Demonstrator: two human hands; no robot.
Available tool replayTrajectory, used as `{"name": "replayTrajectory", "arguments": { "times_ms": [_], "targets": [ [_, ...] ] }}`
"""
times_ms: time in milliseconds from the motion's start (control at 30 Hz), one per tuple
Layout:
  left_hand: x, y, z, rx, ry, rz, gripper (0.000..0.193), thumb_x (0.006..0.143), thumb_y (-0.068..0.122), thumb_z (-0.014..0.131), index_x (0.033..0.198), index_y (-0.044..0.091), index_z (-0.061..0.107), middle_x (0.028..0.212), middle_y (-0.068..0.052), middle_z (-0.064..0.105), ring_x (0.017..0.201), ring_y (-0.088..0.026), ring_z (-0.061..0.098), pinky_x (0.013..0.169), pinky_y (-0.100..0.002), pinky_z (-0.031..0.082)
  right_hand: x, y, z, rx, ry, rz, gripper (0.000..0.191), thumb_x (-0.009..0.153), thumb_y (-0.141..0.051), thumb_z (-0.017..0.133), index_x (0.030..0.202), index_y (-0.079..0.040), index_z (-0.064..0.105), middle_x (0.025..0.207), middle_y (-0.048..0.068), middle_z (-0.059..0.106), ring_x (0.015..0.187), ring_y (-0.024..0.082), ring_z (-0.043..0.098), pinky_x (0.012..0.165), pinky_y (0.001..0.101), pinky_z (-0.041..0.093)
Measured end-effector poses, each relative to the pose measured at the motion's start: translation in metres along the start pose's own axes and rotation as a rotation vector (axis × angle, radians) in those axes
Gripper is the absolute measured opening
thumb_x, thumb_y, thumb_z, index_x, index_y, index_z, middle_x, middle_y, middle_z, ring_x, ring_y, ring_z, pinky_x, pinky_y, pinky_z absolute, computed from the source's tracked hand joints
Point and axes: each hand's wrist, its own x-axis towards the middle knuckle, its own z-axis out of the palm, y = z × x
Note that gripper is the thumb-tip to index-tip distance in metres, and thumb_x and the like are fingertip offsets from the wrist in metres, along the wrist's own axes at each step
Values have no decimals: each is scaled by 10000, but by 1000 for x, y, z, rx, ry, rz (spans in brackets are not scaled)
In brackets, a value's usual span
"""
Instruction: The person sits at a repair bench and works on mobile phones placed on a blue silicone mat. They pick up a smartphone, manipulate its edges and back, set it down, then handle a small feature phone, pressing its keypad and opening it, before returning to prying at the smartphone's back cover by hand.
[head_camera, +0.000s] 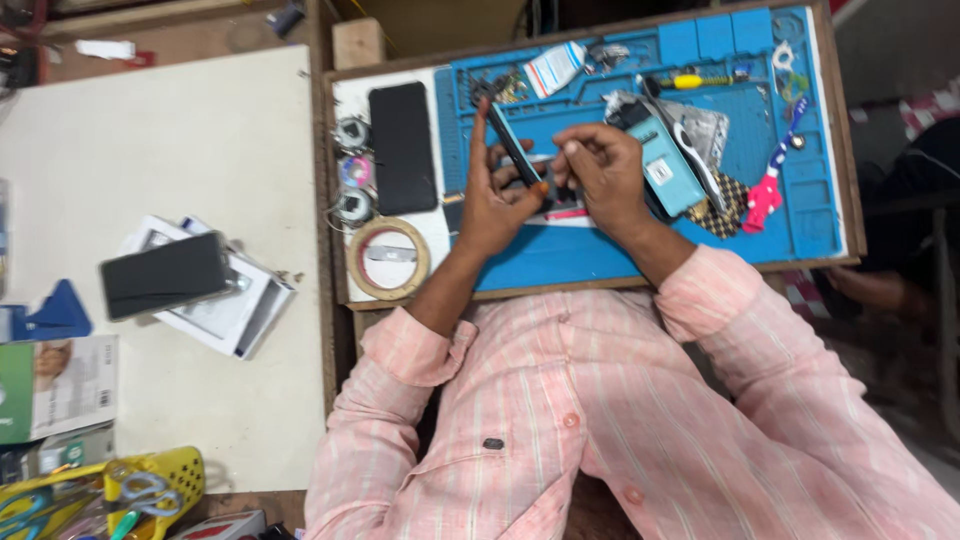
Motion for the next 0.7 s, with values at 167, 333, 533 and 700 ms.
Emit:
{"name": "replayTrajectory", "arguments": {
  "times_ms": [167,333,533,700],
  "targets": [
    [8,-5,-4,16,-5,4,1188,881,-68,786,1673,281,-28,1386,-196,557,1200,-268,716,848,-335,648,13,-3,1,241,-14,66,192,1051,-148,689,1161,9,685,914,113,748,682,118,673,568,209,498],
    [14,-5,-4,61,-5,18,1180,890,-62,786,1673,272,-30,1371,-194,581,1178,-270,734,893,-358,698,22,-6,0,367,8,120,245,1005,-207,752,1118,0,685,878,106,738,658,130,672,554,214,501],
    [15,-7,-5,78,-13,16,1177,895,-57,777,1672,269,-44,1364,-197,591,1178,-268,743,880,-375,663,23,-3,-7,526,-51,129,580,794,-480,902,1063,-38,640,813,58,666,692,130,652,626,228,529],
    [15,-7,-4,101,-16,29,1181,888,-59,783,1672,267,-38,1348,-201,595,1152,-266,746,863,-374,665,24,-4,-9,525,-100,112,867,597,-664,886,1118,-19,632,858,63,666,722,133,652,658,213,524]
  ]
}}
